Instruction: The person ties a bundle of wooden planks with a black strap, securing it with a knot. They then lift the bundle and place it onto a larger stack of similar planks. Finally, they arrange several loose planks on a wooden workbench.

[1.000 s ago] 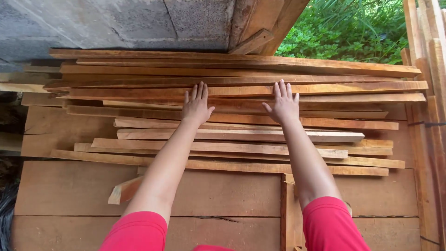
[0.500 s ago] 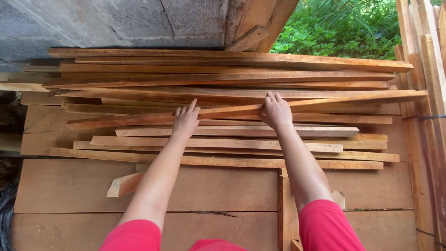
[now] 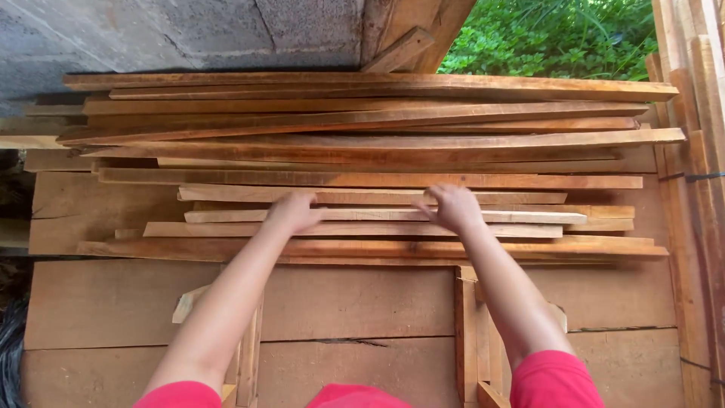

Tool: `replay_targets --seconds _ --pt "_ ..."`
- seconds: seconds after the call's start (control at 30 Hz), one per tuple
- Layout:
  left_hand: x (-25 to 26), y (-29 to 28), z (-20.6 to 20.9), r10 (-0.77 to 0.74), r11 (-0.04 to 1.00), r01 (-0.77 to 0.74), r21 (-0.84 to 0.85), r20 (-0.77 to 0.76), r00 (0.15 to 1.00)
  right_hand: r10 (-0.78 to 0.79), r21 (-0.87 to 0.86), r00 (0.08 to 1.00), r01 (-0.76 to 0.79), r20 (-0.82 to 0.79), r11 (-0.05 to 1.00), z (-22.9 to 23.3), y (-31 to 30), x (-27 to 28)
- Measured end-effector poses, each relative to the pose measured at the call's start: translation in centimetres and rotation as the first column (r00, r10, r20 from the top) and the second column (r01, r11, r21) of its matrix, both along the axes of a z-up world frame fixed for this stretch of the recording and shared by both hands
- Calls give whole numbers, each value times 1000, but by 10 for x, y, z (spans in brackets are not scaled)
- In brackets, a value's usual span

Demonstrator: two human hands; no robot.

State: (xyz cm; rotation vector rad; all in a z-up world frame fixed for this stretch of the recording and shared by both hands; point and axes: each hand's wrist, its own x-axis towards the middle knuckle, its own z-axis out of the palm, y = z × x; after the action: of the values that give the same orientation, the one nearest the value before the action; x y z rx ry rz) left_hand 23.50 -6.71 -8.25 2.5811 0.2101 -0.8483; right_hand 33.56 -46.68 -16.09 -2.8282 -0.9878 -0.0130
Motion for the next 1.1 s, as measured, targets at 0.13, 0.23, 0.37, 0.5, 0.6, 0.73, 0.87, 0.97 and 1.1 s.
replay_targets --seconds 0.13,0.23,0.37,0.5,0.6,0.73,0.87,0.97,1.1 --pt "64 17 -4 -40 997 20 68 303 952 -85 10 985 85 147 996 49 36 46" --pt "103 21 35 -62 993 20 117 372 926 -105 -17 992 106 71 994 84 69 80" --pt "137 30 27 -83 982 48 180 193 978 -171 -181 954 128 -248 975 101 102 120" --pt "159 55 -57 -74 981 7 193 347 935 -75 -173 997 78 23 982 13 89 162" --pt "135 52 -18 -175 978 125 167 330 928 84 -168 987 -61 134 984 42 77 154" --pt "87 50 -13 -185 983 161 92 441 878 115 -129 976 -92 186 987 68 63 113" --pt "50 50 -5 -221 975 204 93 554 802 204 -65 925 -194 321 979 99 55 78" --pt "20 53 21 -197 979 198 50 483 853 225 -6 921 -236 319 972 112 55 42" --pt "-11 42 9 -150 983 179 -45 368 917 200 -7 947 -205 252 979 91 42 2"
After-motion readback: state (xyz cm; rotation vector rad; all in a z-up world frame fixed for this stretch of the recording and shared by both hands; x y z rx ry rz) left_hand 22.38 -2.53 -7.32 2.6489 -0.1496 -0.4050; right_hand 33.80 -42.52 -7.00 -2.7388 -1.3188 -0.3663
